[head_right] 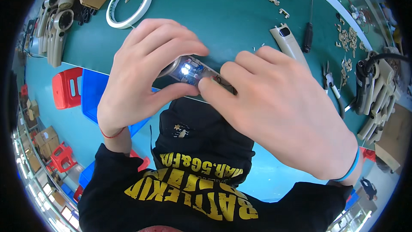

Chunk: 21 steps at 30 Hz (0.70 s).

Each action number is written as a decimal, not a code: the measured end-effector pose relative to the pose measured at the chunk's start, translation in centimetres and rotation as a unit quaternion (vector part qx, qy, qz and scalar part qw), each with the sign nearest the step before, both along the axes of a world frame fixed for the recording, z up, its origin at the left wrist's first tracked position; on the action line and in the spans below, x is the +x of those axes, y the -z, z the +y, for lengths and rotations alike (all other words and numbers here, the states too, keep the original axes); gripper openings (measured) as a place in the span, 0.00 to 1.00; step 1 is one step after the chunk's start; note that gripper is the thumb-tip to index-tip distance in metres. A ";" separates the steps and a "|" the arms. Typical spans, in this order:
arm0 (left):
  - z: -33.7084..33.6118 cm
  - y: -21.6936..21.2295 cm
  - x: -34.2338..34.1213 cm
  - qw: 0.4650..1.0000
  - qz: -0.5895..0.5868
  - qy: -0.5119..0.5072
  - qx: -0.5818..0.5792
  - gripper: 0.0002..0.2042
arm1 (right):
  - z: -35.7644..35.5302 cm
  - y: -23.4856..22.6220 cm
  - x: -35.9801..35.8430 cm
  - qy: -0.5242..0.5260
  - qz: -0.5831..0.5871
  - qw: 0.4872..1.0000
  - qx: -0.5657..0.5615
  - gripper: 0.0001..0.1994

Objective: The person assembles a handheld fan by installing a circuit board and a taped battery into the plastic casing, fastening screws with an electric screwdriver, snapping the outer casing shut, securing the bottom with the electric screwdriver, and testing the fan by pressing its power button.

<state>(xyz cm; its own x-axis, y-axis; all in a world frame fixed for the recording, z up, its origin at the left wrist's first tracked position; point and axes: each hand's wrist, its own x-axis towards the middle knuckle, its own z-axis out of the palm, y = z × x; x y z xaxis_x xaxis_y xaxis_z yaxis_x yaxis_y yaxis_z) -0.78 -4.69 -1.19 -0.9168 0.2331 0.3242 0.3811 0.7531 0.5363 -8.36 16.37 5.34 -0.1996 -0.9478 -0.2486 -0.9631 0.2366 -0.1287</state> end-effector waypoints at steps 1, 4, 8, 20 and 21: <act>0.1 0.0 0.0 1.000 0.005 0.002 -0.003 0.25 | 0.1 0.3 0.1 0.009 -0.010 1.000 -0.012 0.23; 0.2 0.1 0.0 1.000 0.018 0.018 0.006 0.23 | 0.2 0.9 -0.4 0.007 -0.045 0.998 -0.030 0.26; -0.1 0.4 0.0 1.000 0.003 0.019 0.020 0.20 | 0.4 1.2 -1.4 0.012 -0.127 0.990 -0.061 0.28; 0.7 -0.6 0.6 1.000 0.020 -0.017 -0.017 0.18 | 1.0 2.7 -1.6 0.028 -0.190 0.978 -0.080 0.29; 0.8 -0.4 0.7 0.999 0.035 -0.019 -0.012 0.17 | 1.0 2.6 -1.5 0.025 -0.190 0.978 -0.076 0.29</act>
